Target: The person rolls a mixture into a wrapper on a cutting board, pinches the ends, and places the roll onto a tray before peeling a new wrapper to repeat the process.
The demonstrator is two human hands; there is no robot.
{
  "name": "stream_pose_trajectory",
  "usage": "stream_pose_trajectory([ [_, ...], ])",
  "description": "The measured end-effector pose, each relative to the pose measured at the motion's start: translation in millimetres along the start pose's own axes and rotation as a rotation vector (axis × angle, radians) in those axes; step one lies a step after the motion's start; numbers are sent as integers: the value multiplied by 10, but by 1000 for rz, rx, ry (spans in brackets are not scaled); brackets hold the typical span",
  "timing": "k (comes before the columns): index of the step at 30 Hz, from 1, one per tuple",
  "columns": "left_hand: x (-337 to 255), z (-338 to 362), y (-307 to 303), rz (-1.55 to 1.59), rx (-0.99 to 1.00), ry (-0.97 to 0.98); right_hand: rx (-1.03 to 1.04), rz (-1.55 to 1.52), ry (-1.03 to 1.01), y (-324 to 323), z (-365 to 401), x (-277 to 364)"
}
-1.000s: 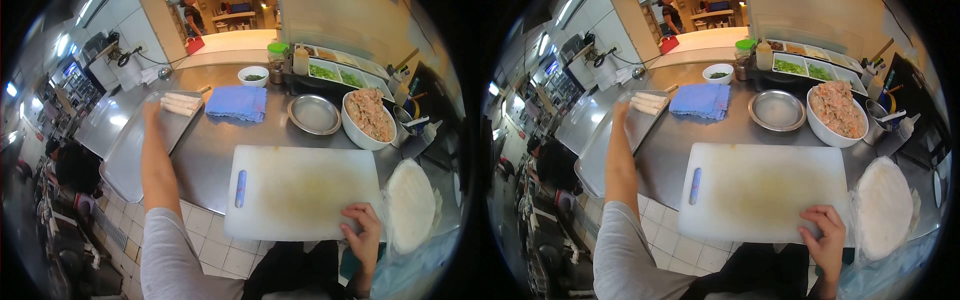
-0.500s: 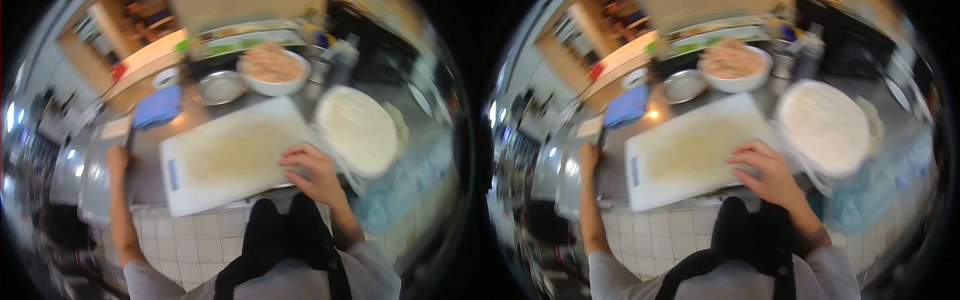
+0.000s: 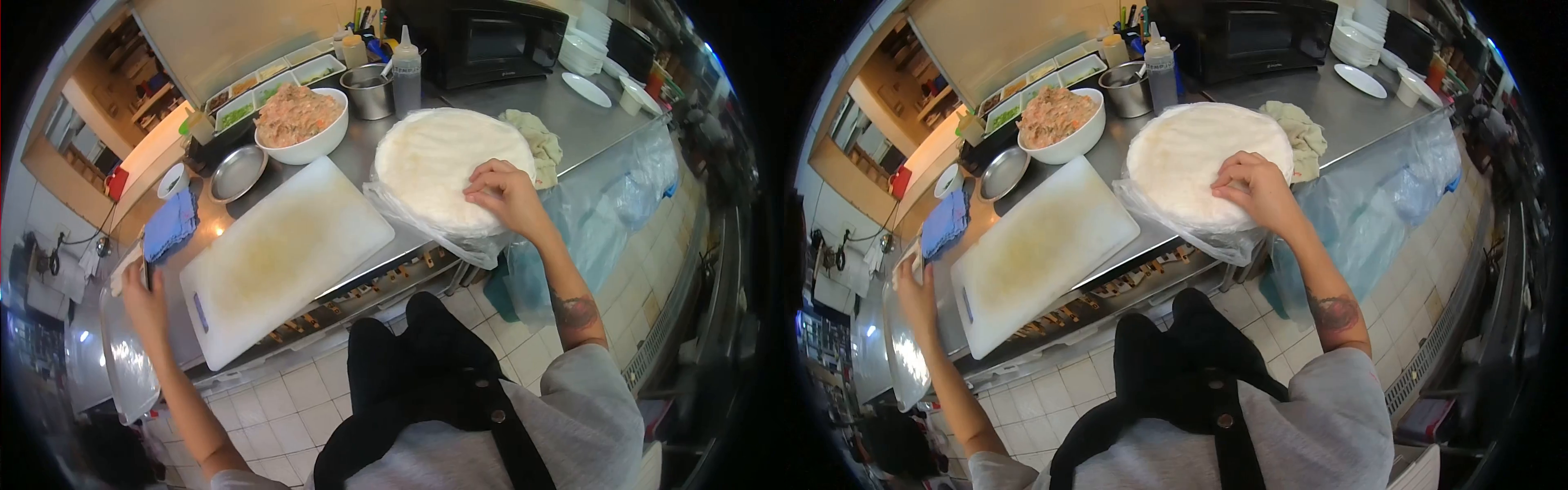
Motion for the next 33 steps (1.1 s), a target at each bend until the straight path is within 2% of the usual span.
stream_pose_trajectory([
  [3,-1026,318,-96,170,1,252,31,37,-34,-21,-83,29],
  [5,-1824,561,-113,388,111,250,96,164,-92,-23,-129,62],
  [7,-2436,718,-11,526,143,476,104,137,-73,-24,-163,65],
  [11,-3385,794,397,810,222,742,131,94,-52,-7,-187,17],
  [13,-3686,747,697,831,268,761,128,84,-50,9,-181,2],
  [18,-3848,510,1062,875,414,843,134,31,-53,-29,-146,-132],
  [20,-3843,468,1129,915,479,846,278,-166,-92,-80,-98,-141],
  [24,-3854,357,1187,965,598,734,327,-65,-189,-157,3,0],
  [26,-3859,324,1224,1043,695,643,269,-10,-166,-130,30,-28],
  [33,-3859,285,1306,1055,704,673,291,-237,19,-96,-27,-239],
])
Point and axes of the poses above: each hand's wrist, its own z-axis away from the middle knuckle, its own y-axis out of the palm, x = y × z, the point moved 5 cm from there along -z, towards the middle knuckle, and after that the axes turned 2 degrees about x, right-handed, at the moved point
